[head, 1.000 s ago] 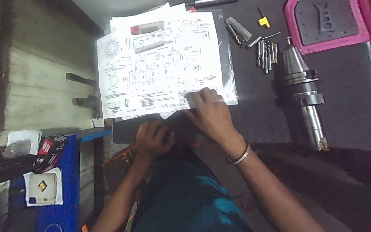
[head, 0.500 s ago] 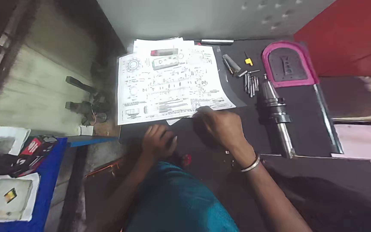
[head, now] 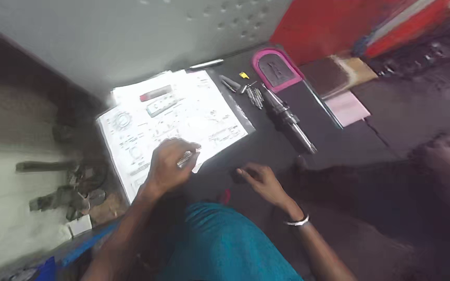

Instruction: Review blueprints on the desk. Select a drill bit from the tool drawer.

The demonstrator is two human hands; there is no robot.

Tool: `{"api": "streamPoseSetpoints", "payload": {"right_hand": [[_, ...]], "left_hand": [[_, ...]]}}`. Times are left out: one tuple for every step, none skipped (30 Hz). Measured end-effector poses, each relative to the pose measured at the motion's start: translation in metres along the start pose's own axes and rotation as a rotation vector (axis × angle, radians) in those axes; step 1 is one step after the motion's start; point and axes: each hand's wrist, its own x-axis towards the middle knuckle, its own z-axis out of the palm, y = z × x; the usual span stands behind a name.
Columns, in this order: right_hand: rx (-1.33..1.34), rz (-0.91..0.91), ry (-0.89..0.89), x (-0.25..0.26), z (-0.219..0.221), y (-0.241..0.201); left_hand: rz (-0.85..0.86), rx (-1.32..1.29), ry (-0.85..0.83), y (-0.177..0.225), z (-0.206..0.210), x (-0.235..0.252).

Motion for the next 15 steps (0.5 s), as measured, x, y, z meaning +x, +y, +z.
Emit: {"api": "streamPoseSetpoints", "payload": {"right_hand": [[0.166, 0.075, -0.014, -0.019, -0.003, 0.006], [0.316, 0.159, -0.048, -0.037, -0.006, 0.015], [0.429, 0.243, -0.081, -0.054, -0.006, 0.028], [0.515, 0.339, -0.091, -0.071, -0.003, 0.046], [0.588, 0.429, -0.081, -0.088, 0.004, 0.067], [0.658, 0.515, -0.062, -0.102, 0.013, 0.091], [0.741, 0.606, -0.029, -0.111, 0.025, 0.119], [0.826, 0.692, 0.026, -0.116, 0.036, 0.146], [0.908, 0.760, 0.098, -0.114, 0.047, 0.172], [1.004, 0.809, 0.177, -0.108, 0.057, 0.198], [1.089, 0.834, 0.260, -0.098, 0.070, 0.220], [1.169, 0.836, 0.342, -0.086, 0.084, 0.236], [1.234, 0.805, 0.404, -0.069, 0.096, 0.248], [1.276, 0.757, 0.442, -0.052, 0.106, 0.251], [1.311, 0.711, 0.466, -0.037, 0.114, 0.243]], "left_hand": [[0.055, -0.084, -0.065, 0.011, 0.010, 0.003], [0.094, -0.174, -0.149, 0.022, 0.024, 0.001], [0.126, -0.249, -0.254, 0.032, 0.040, -0.003], [0.149, -0.295, -0.381, 0.041, 0.058, -0.010], [0.173, -0.290, -0.485, 0.045, 0.075, -0.018], [0.197, -0.240, -0.546, 0.047, 0.091, -0.028], [0.219, -0.179, -0.573, 0.045, 0.104, -0.037], [0.237, -0.140, -0.577, 0.042, 0.112, -0.042], [0.249, -0.123, -0.580, 0.039, 0.115, -0.045], [0.245, -0.117, -0.582, 0.037, 0.116, -0.045], [0.239, -0.109, -0.576, 0.036, 0.116, -0.046], [0.228, -0.103, -0.568, 0.037, 0.115, -0.047], [0.221, -0.092, -0.557, 0.037, 0.115, -0.048], [0.225, -0.074, -0.545, 0.036, 0.117, -0.048], [0.231, -0.055, -0.538, 0.035, 0.118, -0.048]]}}
